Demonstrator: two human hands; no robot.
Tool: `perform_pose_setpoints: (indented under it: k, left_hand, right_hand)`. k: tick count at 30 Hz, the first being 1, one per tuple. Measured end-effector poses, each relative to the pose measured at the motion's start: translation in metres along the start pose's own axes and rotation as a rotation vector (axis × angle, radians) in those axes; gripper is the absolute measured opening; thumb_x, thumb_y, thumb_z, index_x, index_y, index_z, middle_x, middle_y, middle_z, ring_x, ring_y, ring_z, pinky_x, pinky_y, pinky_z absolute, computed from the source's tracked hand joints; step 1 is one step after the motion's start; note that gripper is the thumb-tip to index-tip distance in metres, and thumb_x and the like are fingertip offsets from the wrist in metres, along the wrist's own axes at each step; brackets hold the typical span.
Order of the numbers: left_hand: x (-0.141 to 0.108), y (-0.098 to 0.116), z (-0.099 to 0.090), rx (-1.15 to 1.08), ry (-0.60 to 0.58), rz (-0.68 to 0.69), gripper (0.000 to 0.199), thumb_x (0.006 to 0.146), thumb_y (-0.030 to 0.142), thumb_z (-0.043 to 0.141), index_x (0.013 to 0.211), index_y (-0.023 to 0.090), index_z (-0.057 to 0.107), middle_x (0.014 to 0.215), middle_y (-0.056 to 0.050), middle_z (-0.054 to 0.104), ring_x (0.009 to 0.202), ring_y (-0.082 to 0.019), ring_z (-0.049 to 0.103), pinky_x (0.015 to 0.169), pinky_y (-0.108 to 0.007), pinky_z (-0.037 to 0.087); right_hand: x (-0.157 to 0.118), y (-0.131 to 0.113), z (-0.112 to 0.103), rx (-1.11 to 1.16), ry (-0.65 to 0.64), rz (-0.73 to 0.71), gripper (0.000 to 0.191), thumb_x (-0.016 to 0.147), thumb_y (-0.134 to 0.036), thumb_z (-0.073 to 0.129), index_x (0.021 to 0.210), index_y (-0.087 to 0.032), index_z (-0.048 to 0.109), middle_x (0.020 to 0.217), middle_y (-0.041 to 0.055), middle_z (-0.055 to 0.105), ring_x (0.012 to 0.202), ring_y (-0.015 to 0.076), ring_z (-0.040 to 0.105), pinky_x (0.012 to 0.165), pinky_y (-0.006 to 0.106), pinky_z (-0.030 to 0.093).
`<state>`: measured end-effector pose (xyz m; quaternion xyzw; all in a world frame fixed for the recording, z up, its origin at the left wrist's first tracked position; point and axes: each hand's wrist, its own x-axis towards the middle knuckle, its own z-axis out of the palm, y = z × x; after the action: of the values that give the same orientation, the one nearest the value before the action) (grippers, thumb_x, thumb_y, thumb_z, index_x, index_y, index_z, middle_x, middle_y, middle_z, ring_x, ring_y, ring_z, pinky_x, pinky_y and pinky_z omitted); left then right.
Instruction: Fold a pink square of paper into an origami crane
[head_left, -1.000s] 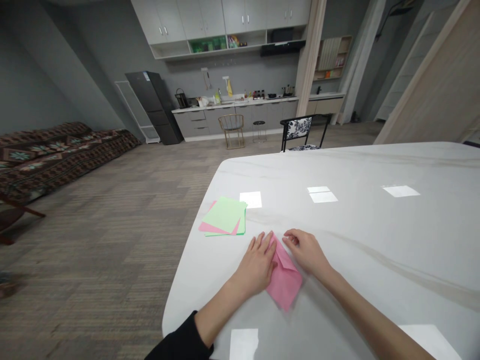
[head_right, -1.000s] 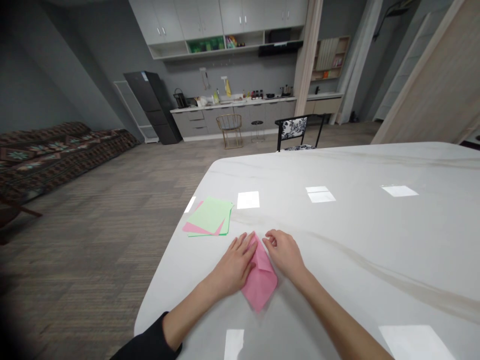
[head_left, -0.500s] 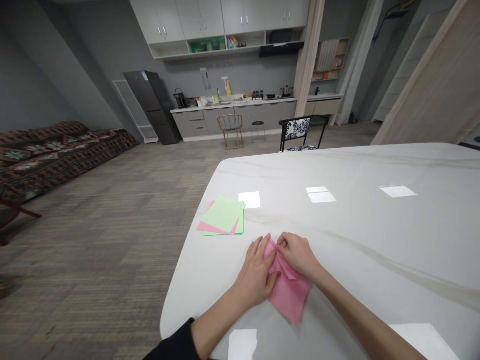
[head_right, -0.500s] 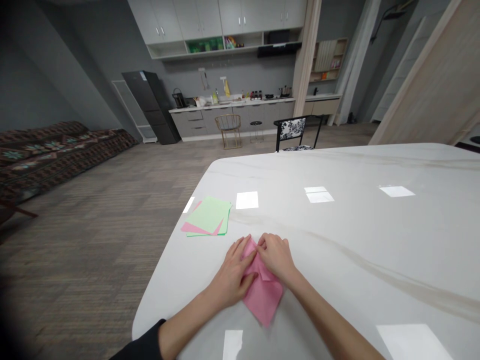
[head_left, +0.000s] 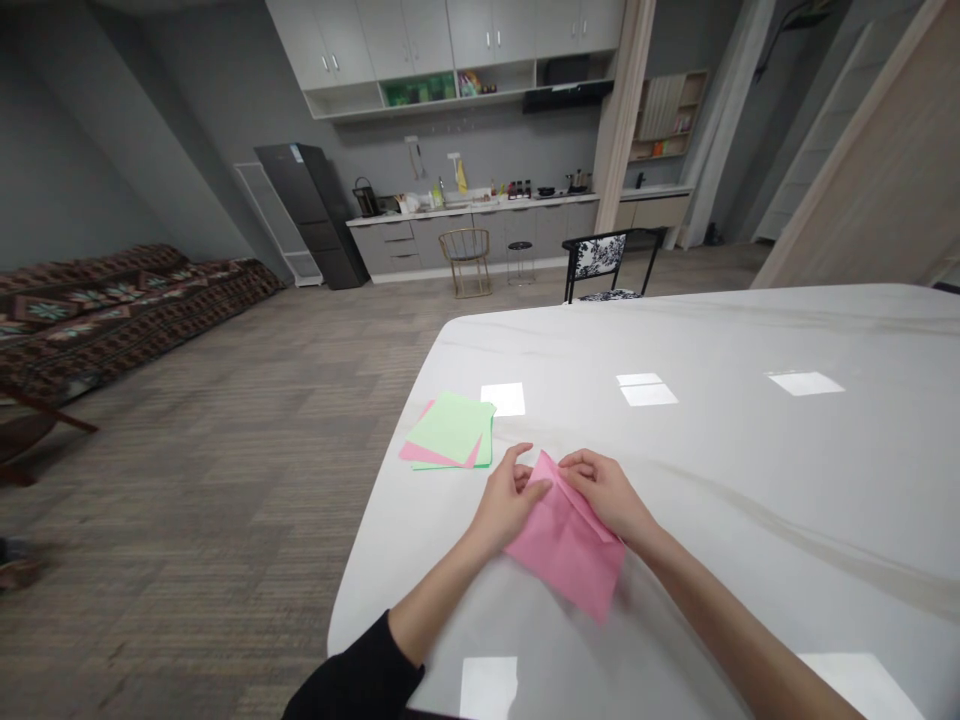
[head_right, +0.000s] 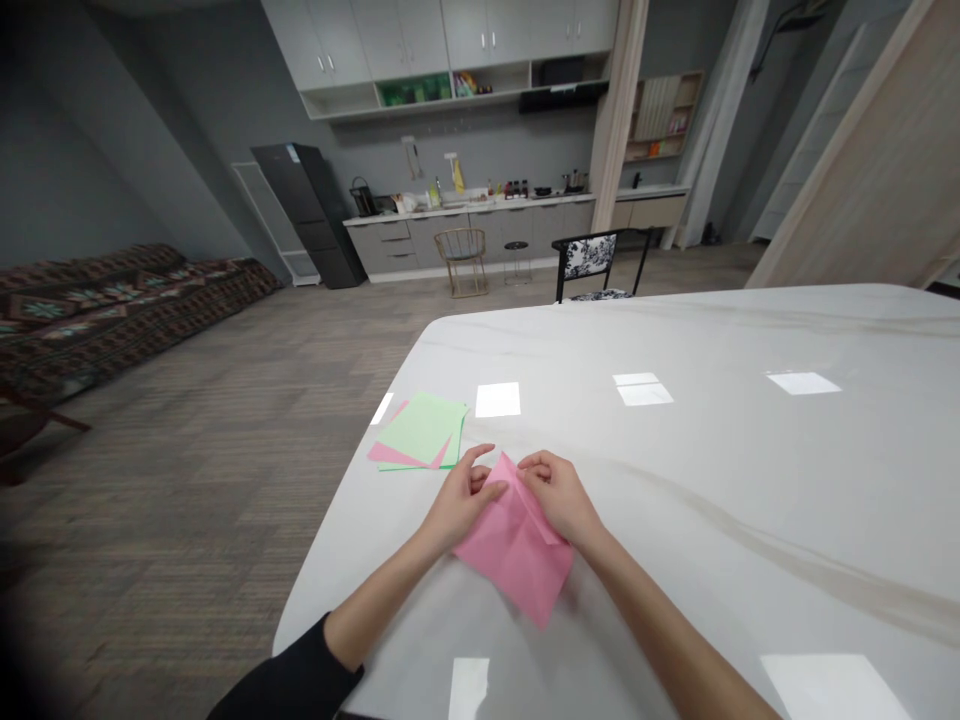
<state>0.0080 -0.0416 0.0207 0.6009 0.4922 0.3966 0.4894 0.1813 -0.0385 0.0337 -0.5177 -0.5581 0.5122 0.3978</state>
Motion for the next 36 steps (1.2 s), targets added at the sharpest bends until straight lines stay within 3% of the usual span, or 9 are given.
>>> perform_pose_setpoints:
  k: [2, 4, 7, 10, 13, 17, 25, 36]
  left_hand:
    - [0.012, 0.008, 0.0, -0.165, -0.027, -0.029, 0.037, 0.076, 0.032, 0.068, 0.107, 0.013, 0.061, 0.078, -0.005, 0.066, 0.068, -0.017, 0.062, 0.065, -0.028, 0.046]
    - [0.021, 0.015, 0.002, -0.295, -0.022, -0.024, 0.026, 0.072, 0.032, 0.071, 0.089, 0.012, 0.066, 0.083, -0.008, 0.067, 0.071, -0.016, 0.062, 0.067, -0.027, 0.045]
    - [0.027, 0.023, 0.006, -0.403, -0.007, -0.059, 0.027, 0.067, 0.031, 0.075, 0.085, 0.013, 0.066, 0.08, -0.006, 0.067, 0.069, -0.015, 0.061, 0.066, -0.026, 0.044]
    - [0.026, 0.029, 0.008, -0.445, -0.069, -0.109, 0.031, 0.067, 0.035, 0.077, 0.086, 0.013, 0.067, 0.076, -0.005, 0.066, 0.066, -0.014, 0.059, 0.062, -0.025, 0.043]
    - [0.026, 0.031, 0.007, -0.408, -0.1, -0.114, 0.032, 0.067, 0.041, 0.076, 0.077, 0.013, 0.065, 0.069, -0.002, 0.063, 0.059, -0.012, 0.054, 0.056, -0.022, 0.038]
    - [0.026, 0.027, 0.006, -0.316, -0.059, -0.098, 0.038, 0.067, 0.043, 0.076, 0.059, 0.014, 0.054, 0.054, 0.003, 0.049, 0.048, -0.007, 0.041, 0.047, -0.02, 0.029]
    - [0.025, 0.024, 0.006, -0.408, -0.045, -0.134, 0.034, 0.067, 0.043, 0.077, 0.065, 0.012, 0.062, 0.059, 0.0, 0.056, 0.05, -0.008, 0.046, 0.049, -0.022, 0.032]
    - [0.025, 0.022, 0.008, -0.42, 0.013, -0.153, 0.032, 0.065, 0.041, 0.079, 0.069, 0.011, 0.069, 0.063, -0.003, 0.062, 0.055, -0.011, 0.052, 0.053, -0.024, 0.037]
  right_hand:
    - [-0.001, -0.006, -0.005, 0.152, -0.015, 0.061, 0.022, 0.079, -0.037, 0.063, 0.084, -0.017, 0.061, 0.069, 0.0005, 0.062, 0.065, 0.0166, 0.057, 0.062, 0.027, 0.042]
    - [-0.003, -0.009, -0.009, 0.227, -0.055, 0.124, 0.028, 0.08, -0.044, 0.063, 0.079, -0.016, 0.062, 0.071, 0.0008, 0.062, 0.064, 0.0153, 0.056, 0.06, 0.026, 0.041]
    - [-0.006, -0.01, -0.015, 0.263, -0.092, 0.164, 0.035, 0.081, -0.049, 0.061, 0.072, -0.016, 0.061, 0.068, -0.0007, 0.057, 0.059, 0.0119, 0.049, 0.055, 0.024, 0.035]
    - [-0.006, -0.01, -0.016, 0.244, -0.072, 0.149, 0.037, 0.08, -0.05, 0.063, 0.069, -0.015, 0.059, 0.066, -0.0016, 0.054, 0.057, 0.0105, 0.044, 0.053, 0.023, 0.032]
    - [-0.006, -0.01, -0.013, 0.163, -0.063, 0.117, 0.039, 0.08, -0.05, 0.062, 0.065, -0.015, 0.056, 0.063, -0.002, 0.05, 0.057, 0.0103, 0.041, 0.053, 0.023, 0.03]
    - [-0.007, -0.007, -0.009, 0.065, -0.106, 0.051, 0.039, 0.084, -0.05, 0.056, 0.066, -0.015, 0.053, 0.063, -0.0023, 0.046, 0.058, 0.0107, 0.04, 0.054, 0.024, 0.03]
    - [-0.01, -0.008, -0.012, -0.05, -0.163, -0.011, 0.038, 0.089, -0.046, 0.049, 0.064, -0.018, 0.043, 0.062, -0.0049, 0.034, 0.056, 0.0097, 0.032, 0.052, 0.024, 0.024]
    - [-0.01, -0.006, -0.011, -0.079, -0.103, -0.035, 0.034, 0.085, -0.042, 0.054, 0.063, -0.016, 0.052, 0.06, -0.004, 0.041, 0.057, 0.0107, 0.036, 0.053, 0.025, 0.027]
